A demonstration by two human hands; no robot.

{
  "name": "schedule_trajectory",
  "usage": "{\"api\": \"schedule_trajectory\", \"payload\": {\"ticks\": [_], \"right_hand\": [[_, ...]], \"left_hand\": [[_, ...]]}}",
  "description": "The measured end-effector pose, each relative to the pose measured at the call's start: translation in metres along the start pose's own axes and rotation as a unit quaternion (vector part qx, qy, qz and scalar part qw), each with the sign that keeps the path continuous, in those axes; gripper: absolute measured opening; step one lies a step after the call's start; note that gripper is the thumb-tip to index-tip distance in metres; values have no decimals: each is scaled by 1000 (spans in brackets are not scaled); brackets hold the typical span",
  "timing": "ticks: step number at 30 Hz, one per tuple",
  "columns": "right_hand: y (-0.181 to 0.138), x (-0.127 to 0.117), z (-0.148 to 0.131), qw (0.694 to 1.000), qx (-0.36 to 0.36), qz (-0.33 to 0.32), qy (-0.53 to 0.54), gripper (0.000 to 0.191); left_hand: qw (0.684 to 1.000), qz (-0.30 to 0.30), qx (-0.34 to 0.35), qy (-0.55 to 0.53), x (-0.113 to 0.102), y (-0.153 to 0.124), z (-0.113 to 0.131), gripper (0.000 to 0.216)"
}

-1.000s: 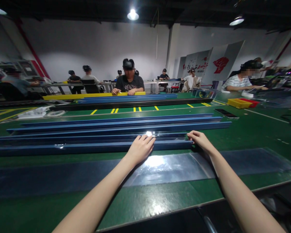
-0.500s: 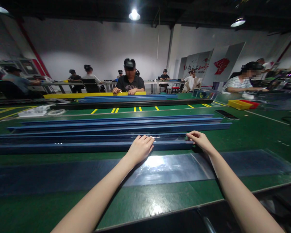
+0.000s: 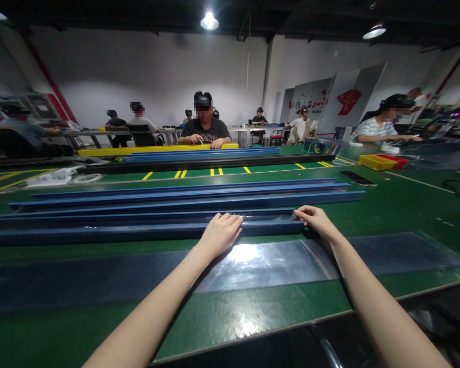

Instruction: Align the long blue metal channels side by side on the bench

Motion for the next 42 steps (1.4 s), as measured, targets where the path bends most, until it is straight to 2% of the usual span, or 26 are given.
{"api": "schedule_trajectory", "payload": {"ticks": [17, 28, 42], "right_hand": [[5, 0, 12, 999, 2, -18, -40, 38], [2, 3, 11, 998, 26, -28, -42, 37], [1, 0, 10, 994, 26, -19, -102, 43]], "left_hand": [[1000, -14, 0, -4, 2, 1, 0, 21], [1000, -17, 1, -12, 4, 0, -3, 22], [999, -34, -12, -23, 7, 0, -3, 24]]}}
Point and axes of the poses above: each hand's wrist, its own y-axis towards the middle knuckle, its own x-axis out of the palm, z = x × y, the point moved 8 cm from there along y, towards the middle knuckle, and after that the axes turned 4 degrees about x, right-handed, at the moved point
